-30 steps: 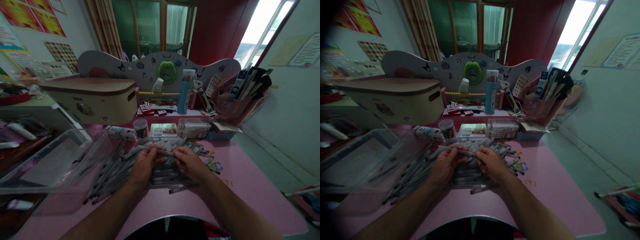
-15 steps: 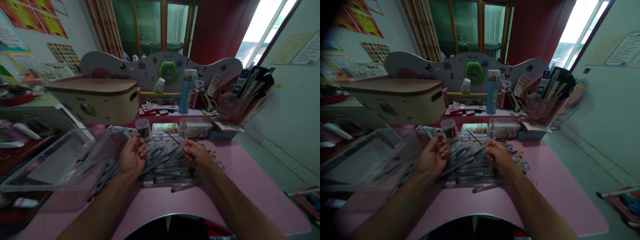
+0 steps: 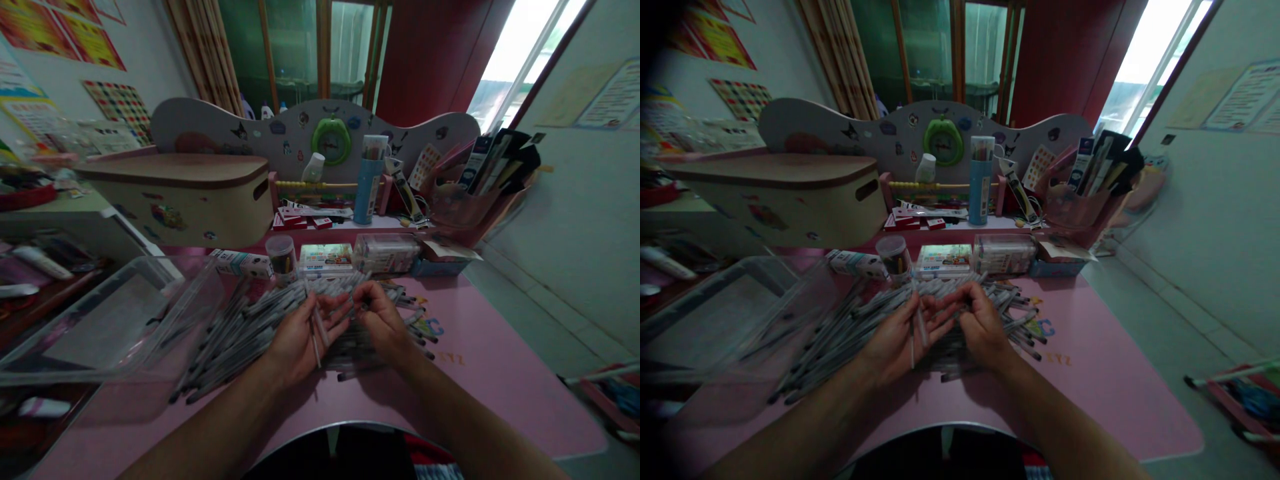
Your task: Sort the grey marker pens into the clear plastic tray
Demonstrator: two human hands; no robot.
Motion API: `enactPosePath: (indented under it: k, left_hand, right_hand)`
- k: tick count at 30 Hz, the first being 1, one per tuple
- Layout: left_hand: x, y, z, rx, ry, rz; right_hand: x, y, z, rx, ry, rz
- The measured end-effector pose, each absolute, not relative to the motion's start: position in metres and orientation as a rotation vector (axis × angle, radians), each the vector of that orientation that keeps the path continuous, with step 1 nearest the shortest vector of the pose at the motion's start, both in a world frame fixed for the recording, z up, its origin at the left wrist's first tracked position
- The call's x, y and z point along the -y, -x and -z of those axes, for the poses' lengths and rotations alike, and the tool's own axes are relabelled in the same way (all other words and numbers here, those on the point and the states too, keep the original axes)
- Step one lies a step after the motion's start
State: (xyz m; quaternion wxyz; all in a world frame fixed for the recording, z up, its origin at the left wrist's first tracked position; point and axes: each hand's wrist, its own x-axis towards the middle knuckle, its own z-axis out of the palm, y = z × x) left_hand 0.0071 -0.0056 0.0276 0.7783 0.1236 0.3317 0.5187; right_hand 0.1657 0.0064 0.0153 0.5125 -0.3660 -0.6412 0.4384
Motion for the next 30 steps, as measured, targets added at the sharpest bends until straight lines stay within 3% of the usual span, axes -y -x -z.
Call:
enactPosePath:
  k: [3,10,23,30]
  left_hand:
    - [0.013,-0.015,-0.029,-0.664,-0.201,-1.023]
    - [0.016,-0.023,-0.031,-0.654,-0.039,-1.047]
    - [0.011,-0.018,-0.024,-0.690,-0.055,-1.104]
    - [0.019,0.014,-0.073,-0.823,-0.223,-1.201]
  right_hand:
    - [0.000,-0.158,-0.012,1.784,0.843,-0.699]
    - [0.002,-0.145,0.007,2.125,0.736,-0.300]
    - [0.002,-0.158,-0.009,2.273,0.764,-0.449]
    - [-0.012,-0.173,-0.015,1.927,0.957,-0.427]
